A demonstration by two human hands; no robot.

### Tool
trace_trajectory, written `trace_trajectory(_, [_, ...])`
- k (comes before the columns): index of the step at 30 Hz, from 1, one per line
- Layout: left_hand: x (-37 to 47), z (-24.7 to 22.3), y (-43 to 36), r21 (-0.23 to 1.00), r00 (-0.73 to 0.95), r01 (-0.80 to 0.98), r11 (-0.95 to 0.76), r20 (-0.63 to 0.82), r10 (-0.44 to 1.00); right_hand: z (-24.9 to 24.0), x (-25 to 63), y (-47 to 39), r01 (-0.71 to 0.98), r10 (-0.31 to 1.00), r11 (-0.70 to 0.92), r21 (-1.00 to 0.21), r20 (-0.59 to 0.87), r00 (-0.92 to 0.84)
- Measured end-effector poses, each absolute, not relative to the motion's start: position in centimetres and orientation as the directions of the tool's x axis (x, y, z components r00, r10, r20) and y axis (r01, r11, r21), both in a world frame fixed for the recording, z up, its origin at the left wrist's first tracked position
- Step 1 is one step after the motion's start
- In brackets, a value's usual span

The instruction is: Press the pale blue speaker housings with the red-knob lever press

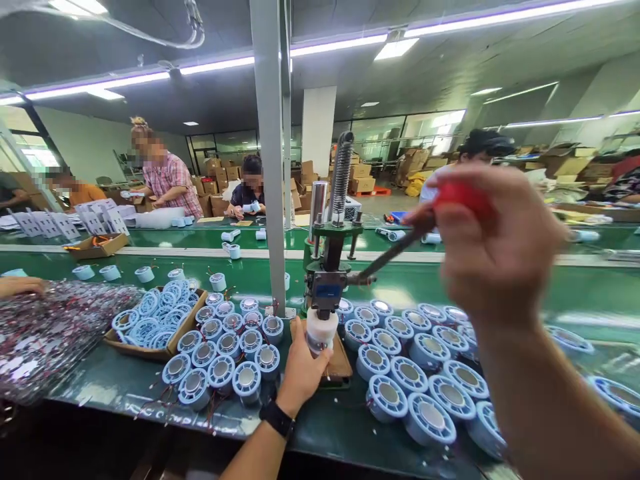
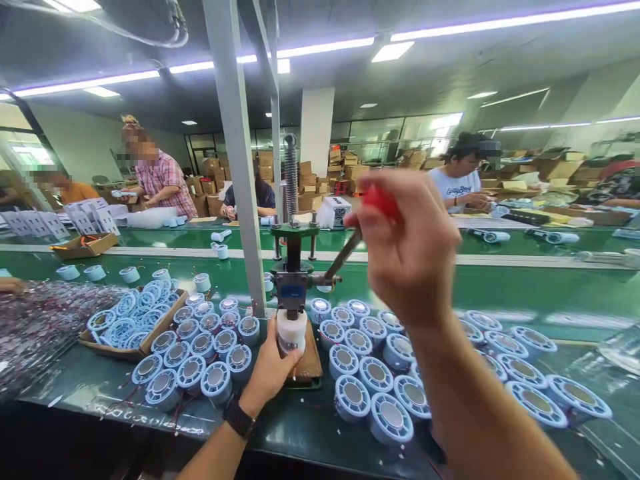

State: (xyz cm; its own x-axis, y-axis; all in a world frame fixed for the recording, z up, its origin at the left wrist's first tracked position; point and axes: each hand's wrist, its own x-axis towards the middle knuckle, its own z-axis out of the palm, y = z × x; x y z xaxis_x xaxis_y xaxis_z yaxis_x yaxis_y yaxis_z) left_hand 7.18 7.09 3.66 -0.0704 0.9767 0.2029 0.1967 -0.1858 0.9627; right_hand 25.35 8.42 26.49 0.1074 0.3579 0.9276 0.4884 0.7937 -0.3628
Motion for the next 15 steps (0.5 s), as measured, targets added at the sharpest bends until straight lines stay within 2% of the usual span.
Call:
trace_trajectory(3, [5.7,5.0,3.8,0.914,-0.114,0.347,-0.209,0.263,0.958,29.4,24.0,14.0,0.227,0.463,0.861,-0.456,0.886,0.025])
trace_trajectory(5, [2.9,6.4,2.1,0.822,-0.129,0.514,-0.245,0.357,0.925,27.2,22.6,15.0,0.162,0.477,0.858,-0.488,0.873,0.100])
trace_trajectory(8, [-4.6,9.3,1.4,0.587,-0.192,0.794,-0.159,0.490,0.850,18.9,20.6,12.8,0.158,0.514,0.805,-0.572,0.805,0.298])
trace_trajectory(10, [-11.0,11.3,2.3,0.522,-0.275,0.852,-0.042,0.515,0.812,12.1,19.5,10.6,0.189,0.595,0.710,-0.679,0.721,0.356])
trace_trajectory(13, [-19.6,12.5,4.6,0.470,-0.364,0.874,0.127,0.456,0.812,4.0,17.8,8.8,0.221,0.799,0.479,-0.850,0.526,0.291])
trace_trajectory(15, [-22.9,12.0,5.8,0.421,-0.363,0.888,0.183,0.400,0.842,1.3,16.9,8.8,0.176,0.902,0.344,-0.922,0.377,0.211])
